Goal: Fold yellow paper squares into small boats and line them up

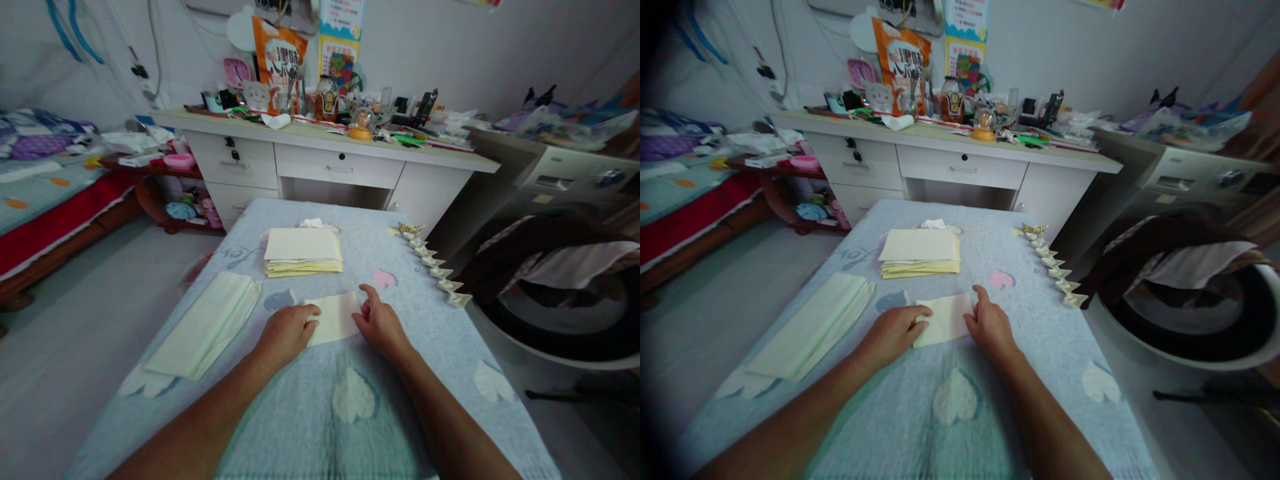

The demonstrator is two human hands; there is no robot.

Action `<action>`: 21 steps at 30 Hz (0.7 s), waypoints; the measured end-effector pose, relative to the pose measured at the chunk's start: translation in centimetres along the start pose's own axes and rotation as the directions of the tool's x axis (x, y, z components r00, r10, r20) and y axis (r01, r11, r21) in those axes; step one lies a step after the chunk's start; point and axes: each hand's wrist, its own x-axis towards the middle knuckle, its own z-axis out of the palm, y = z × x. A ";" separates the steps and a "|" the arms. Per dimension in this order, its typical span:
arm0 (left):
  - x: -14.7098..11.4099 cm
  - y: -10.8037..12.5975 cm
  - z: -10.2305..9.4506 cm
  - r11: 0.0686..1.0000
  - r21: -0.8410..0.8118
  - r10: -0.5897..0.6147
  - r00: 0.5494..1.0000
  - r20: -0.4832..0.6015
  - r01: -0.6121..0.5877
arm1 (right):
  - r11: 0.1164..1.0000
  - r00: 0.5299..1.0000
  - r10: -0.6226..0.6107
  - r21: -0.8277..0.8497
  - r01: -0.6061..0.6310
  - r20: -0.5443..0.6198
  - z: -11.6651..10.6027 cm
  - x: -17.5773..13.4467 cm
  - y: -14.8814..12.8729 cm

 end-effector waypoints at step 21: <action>-1.2 2.5 0.2 0.917 0.373 0.137 0.990 0.038 -0.141 | 0.995 0.998 0.069 -0.065 -0.069 -0.003 0.0 0.0 -0.4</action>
